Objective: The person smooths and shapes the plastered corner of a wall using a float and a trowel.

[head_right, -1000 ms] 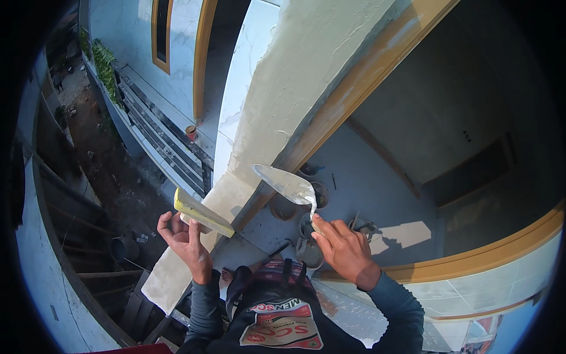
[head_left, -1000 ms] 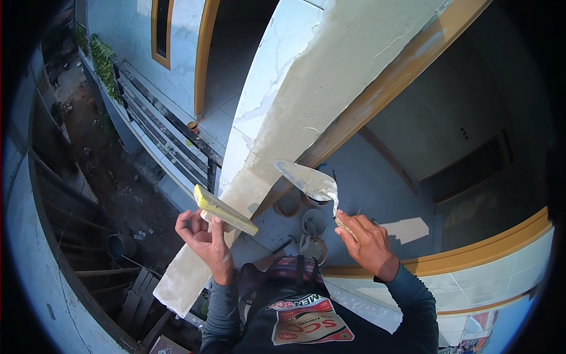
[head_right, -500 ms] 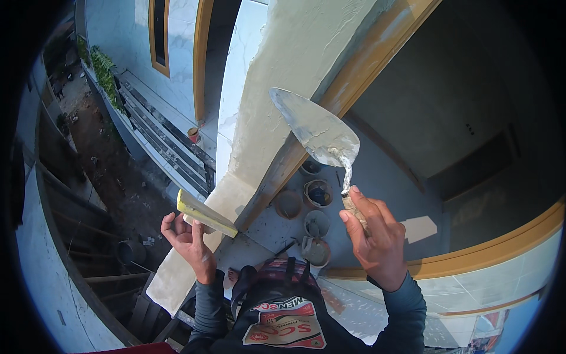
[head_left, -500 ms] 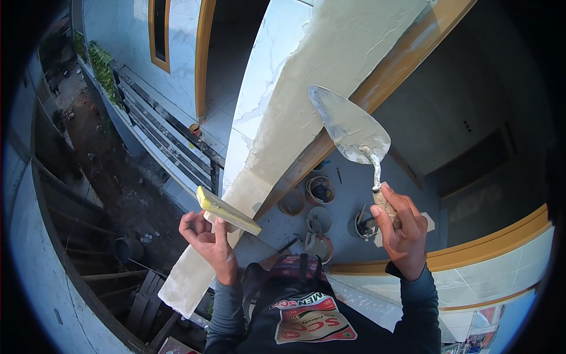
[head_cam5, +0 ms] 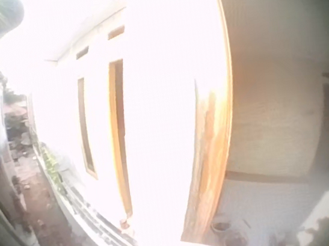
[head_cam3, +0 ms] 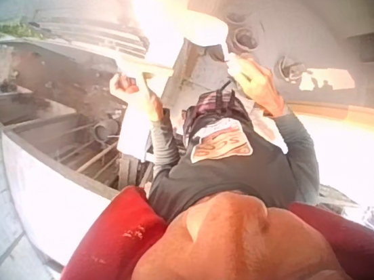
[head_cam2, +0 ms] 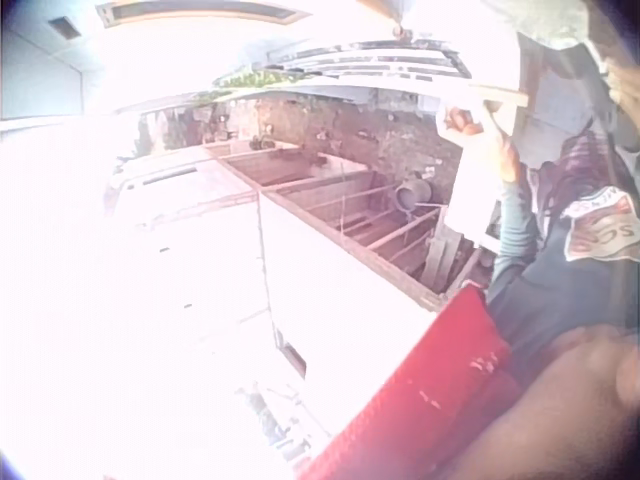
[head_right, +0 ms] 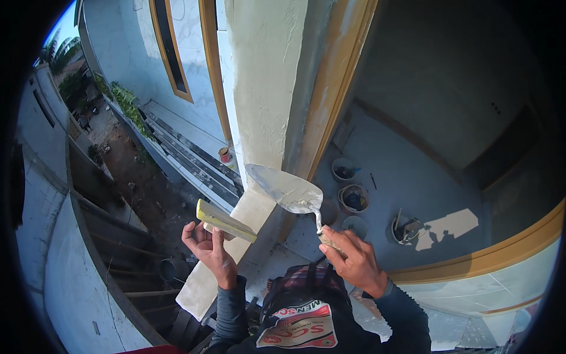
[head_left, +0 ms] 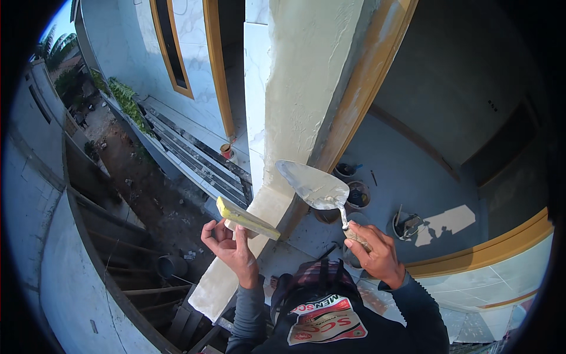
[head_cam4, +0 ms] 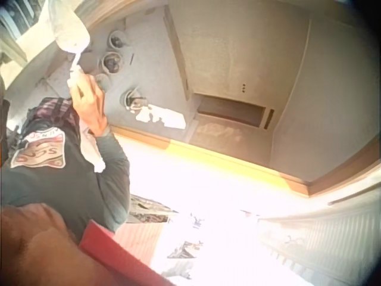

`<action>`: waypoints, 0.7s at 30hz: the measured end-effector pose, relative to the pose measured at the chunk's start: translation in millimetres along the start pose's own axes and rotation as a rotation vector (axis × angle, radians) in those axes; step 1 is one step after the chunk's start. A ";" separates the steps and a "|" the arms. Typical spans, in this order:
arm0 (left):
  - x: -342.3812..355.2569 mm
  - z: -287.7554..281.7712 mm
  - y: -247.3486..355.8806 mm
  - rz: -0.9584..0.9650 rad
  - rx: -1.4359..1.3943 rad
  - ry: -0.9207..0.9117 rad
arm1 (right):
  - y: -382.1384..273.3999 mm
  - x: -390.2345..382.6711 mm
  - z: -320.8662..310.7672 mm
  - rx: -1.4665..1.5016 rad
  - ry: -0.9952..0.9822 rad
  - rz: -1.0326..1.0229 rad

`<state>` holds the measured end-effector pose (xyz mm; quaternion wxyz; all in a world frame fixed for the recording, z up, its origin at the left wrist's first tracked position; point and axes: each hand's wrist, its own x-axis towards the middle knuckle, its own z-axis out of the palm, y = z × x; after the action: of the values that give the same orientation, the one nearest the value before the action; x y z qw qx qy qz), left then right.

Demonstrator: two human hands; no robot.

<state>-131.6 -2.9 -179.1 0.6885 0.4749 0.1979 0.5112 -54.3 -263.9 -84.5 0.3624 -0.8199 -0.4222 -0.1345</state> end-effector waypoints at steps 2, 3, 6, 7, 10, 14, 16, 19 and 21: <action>4.5 8.0 3.9 0.050 0.035 -0.024 | 11.5 -13.5 -0.1 0.078 0.054 0.008; 8.4 17.1 7.6 0.116 0.070 -0.045 | 23.4 -25.9 6.8 0.282 0.129 0.130; 20.8 57.4 20.8 0.273 0.118 -0.132 | 36.3 -33.2 17.9 0.650 0.208 0.271; 26.2 71.3 23.2 0.323 0.143 -0.162 | 39.5 -34.2 23.3 0.735 0.240 0.252; 41.5 108.1 30.3 0.523 0.256 -0.231 | 47.7 -35.0 37.9 0.894 0.259 0.197; 56.5 134.9 31.0 0.711 0.413 -0.257 | 50.4 -30.5 51.2 1.185 0.157 0.295; 55.9 133.5 24.1 0.693 0.476 -0.231 | 55.9 -34.2 59.3 1.224 0.120 0.253; 54.7 129.1 20.4 0.652 0.546 -0.173 | 62.5 -37.2 62.4 1.275 0.081 0.206; 56.8 120.0 18.3 0.608 0.582 -0.148 | 66.9 -41.6 63.2 1.264 0.042 0.196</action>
<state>-27.4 -6.0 -94.8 0.3560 0.7215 0.1350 0.5783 -32.1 -269.4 -182.9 0.7948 -0.4801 -0.3359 0.1581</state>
